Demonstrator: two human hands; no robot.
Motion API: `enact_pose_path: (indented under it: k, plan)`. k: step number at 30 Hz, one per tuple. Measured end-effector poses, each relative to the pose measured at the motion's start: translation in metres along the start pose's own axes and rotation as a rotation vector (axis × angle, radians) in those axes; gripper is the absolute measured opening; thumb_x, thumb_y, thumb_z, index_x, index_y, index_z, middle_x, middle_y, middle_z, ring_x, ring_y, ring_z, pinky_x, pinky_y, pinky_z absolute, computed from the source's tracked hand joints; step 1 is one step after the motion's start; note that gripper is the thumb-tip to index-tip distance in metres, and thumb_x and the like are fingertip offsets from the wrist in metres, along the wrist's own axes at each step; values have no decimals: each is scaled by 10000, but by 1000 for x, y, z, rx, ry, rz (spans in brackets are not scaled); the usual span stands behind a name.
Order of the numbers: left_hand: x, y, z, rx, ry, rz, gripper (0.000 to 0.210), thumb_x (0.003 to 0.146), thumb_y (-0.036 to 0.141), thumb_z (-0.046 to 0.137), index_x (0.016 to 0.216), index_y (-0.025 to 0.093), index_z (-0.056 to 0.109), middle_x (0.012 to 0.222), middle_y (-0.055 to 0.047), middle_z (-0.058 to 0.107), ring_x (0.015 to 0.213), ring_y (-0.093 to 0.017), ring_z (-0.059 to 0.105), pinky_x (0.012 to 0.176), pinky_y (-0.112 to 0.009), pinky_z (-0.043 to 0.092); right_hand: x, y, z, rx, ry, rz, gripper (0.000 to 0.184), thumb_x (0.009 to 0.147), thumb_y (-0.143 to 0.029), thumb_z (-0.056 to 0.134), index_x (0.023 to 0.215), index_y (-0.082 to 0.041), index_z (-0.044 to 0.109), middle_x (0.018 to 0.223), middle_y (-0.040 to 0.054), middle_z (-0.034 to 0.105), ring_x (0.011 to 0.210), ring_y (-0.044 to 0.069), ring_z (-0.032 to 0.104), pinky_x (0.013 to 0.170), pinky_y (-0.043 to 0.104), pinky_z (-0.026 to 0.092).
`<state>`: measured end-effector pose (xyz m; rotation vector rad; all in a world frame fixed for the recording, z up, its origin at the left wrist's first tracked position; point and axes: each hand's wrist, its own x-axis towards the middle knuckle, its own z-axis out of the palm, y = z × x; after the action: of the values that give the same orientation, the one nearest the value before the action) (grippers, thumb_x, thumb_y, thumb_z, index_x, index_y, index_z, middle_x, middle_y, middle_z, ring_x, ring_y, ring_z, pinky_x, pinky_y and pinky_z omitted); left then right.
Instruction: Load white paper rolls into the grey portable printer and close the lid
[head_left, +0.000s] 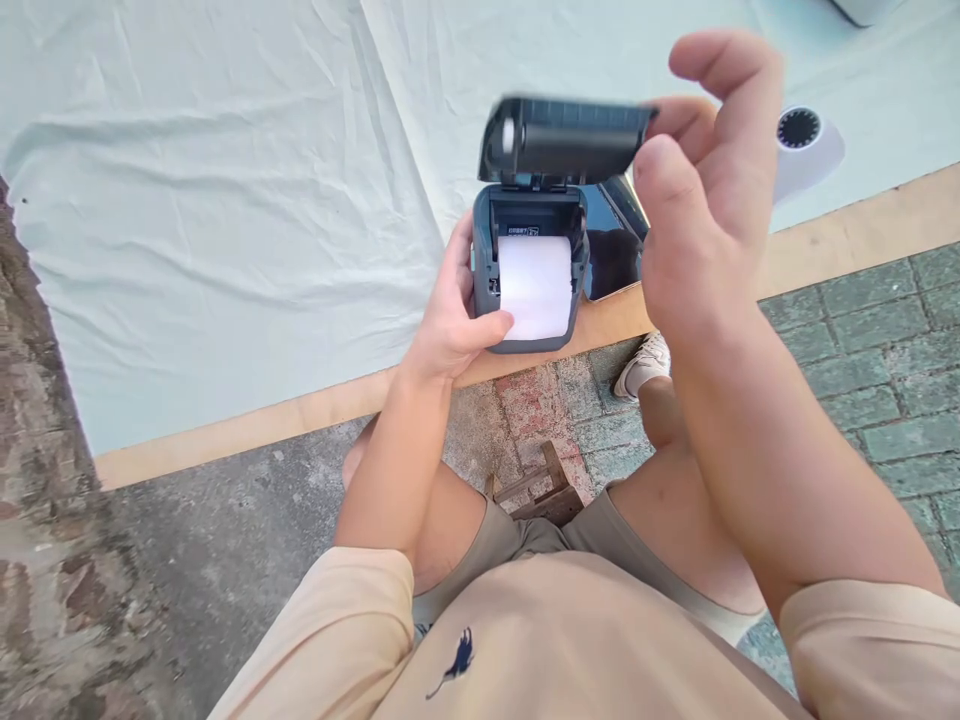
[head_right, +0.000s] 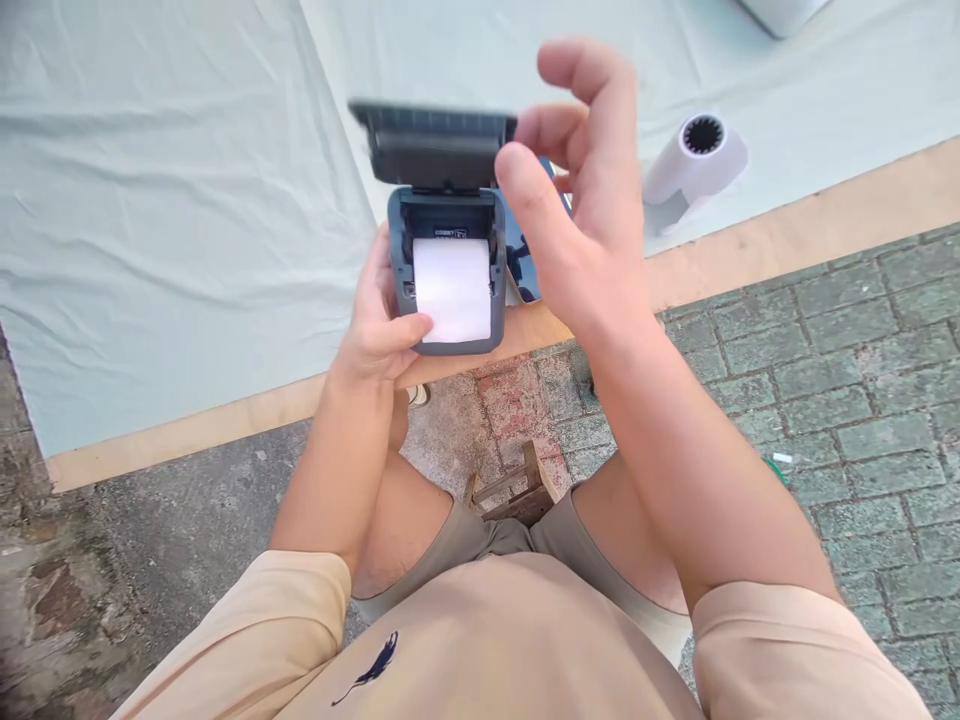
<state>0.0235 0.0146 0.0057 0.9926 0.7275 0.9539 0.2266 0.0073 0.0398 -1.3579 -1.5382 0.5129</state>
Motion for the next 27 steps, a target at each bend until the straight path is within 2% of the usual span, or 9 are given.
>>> enact_pose_path:
  k: [2, 3, 7, 9, 11, 14, 18, 21, 27]
  plan:
    - [-1, -1, -1, 27, 5, 16, 898, 523, 496, 971, 1307, 322, 569, 1386, -60, 660, 1412, -388, 580, 1031, -420, 582, 2, -3, -1, 83, 46, -22, 320, 975, -480, 391, 1224, -309, 495, 1011, 47, 633, 1090, 232, 663, 878, 391, 525]
    - [-1, -1, -2, 29, 7, 17, 891, 531, 495, 968, 1309, 325, 568, 1399, -56, 657, 1417, -385, 577, 1035, -418, 582, 3, -6, -2, 93, 35, -50, 273, 963, -455, 452, 1160, -293, 548, 985, 46, 652, 1071, 239, 669, 882, 399, 523]
    - [-3, 2, 2, -25, -39, 8, 883, 551, 421, 963, 1323, 324, 546, 1459, -42, 637, 1477, -375, 533, 1094, -423, 571, 2, -17, -8, -162, -245, -105, 305, 889, -397, 653, 1173, -298, 605, 1252, 44, 706, 1202, 277, 654, 1030, 474, 501]
    - [-3, 6, 7, -96, -64, 9, 726, 671, 440, 884, 1300, 306, 548, 1436, -40, 657, 1520, -355, 490, 1109, -429, 573, 0, -19, -9, -253, -316, -104, 365, 887, -424, 686, 1224, -318, 594, 1296, 46, 704, 1184, 290, 663, 1079, 518, 472]
    - [-3, 9, 12, -155, -36, -3, 541, 799, 513, 745, 1259, 292, 569, 1364, -39, 702, 1535, -335, 474, 1106, -438, 582, -3, -19, -7, -285, -338, -93, 383, 898, -429, 693, 1249, -326, 578, 1307, 41, 703, 1150, 284, 676, 1105, 534, 452]
    - [-1, 10, 15, -193, 21, -45, 432, 871, 560, 609, 1204, 286, 615, 1223, -24, 754, 1470, -335, 536, 1113, -447, 575, -6, -18, -2, -286, -324, -84, 358, 898, -382, 697, 1222, -319, 559, 1281, 31, 702, 1136, 272, 674, 1091, 519, 459]
    - [3, 5, 12, -268, 34, -44, 298, 895, 410, 582, 1161, 310, 674, 1101, 28, 779, 1363, -285, 598, 1121, -408, 555, -5, -18, 2, -253, -321, -75, 337, 887, -342, 675, 1190, -308, 531, 1230, 38, 691, 1078, 263, 664, 1008, 491, 510]
    - [5, 3, 11, -261, 82, -14, 239, 911, 339, 565, 1094, 320, 717, 1015, 54, 780, 1196, -229, 672, 1063, -380, 571, -3, -20, -5, -224, -317, -129, 298, 898, -364, 659, 1168, -305, 547, 1292, 71, 651, 1238, 280, 610, 1033, 477, 522]
    - [5, 7, 13, -285, 108, -34, 246, 945, 264, 508, 1122, 259, 679, 1030, 10, 759, 1086, -226, 716, 1035, -403, 577, -3, -24, -23, -243, -417, -205, 614, 762, -264, 758, 1330, -344, 538, 1342, 87, 563, 1347, 307, 527, 1052, 487, 546]
